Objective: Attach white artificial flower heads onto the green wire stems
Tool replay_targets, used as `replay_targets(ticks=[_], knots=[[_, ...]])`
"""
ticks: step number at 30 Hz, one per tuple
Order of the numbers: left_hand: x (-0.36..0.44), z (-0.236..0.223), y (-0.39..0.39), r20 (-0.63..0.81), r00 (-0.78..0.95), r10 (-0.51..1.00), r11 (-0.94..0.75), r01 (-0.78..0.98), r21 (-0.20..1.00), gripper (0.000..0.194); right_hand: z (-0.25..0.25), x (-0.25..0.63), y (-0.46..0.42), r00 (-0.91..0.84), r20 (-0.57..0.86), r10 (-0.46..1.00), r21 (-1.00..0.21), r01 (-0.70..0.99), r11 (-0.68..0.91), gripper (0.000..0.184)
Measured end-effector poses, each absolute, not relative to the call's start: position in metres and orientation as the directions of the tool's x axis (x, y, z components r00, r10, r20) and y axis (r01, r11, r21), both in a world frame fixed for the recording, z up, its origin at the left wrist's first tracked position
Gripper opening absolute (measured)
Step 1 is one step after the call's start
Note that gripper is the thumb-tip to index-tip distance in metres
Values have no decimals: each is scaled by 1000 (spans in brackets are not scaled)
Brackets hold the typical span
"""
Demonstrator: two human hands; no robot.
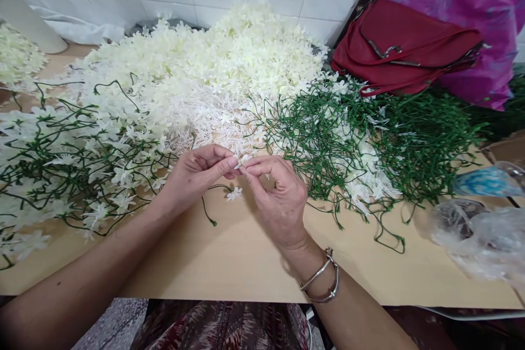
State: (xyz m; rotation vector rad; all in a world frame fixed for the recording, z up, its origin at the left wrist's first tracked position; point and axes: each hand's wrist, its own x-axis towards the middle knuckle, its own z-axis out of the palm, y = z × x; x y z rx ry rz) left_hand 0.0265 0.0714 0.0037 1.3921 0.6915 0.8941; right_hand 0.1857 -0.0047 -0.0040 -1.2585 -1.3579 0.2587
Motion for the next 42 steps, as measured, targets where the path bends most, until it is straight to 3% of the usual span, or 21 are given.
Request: replay_targets(ticks=[6, 12, 20, 27, 32, 35, 38, 42], knots=[[27, 3, 73, 87, 542, 836, -23, -123, 992, 31, -6, 185, -2, 340, 548, 764, -822, 385, 419, 15], [27, 4, 72, 105, 563, 820, -37, -130, 991, 31, -2, 186, 0, 363, 550, 752, -819, 412, 400, 14], [27, 2, 66, 192, 527, 828, -147, -126, 981, 22, -2, 188, -2, 369, 498, 785, -843, 420, 337, 12], [20, 8, 64, 327, 546, 771, -421, 53, 906, 13, 5, 196, -2, 307, 441, 844, -863, 402, 305, 16], [19, 10, 64, 325, 576, 750, -432, 54, 900, 13, 7, 202, -3, 244, 503, 829, -810, 467, 355, 13], [19, 12, 63, 332, 582, 742, -444, 56, 895, 13, 5, 202, -2, 245, 504, 828, -829, 405, 385, 13], [18, 15, 64, 378, 515, 769, -475, 64, 878, 14, 4, 201, -1, 255, 464, 848, -870, 312, 382, 12], [14, 20, 68, 483, 391, 784, -559, 106, 822, 11, 4, 201, 0, 310, 431, 848, -888, 313, 336, 12]])
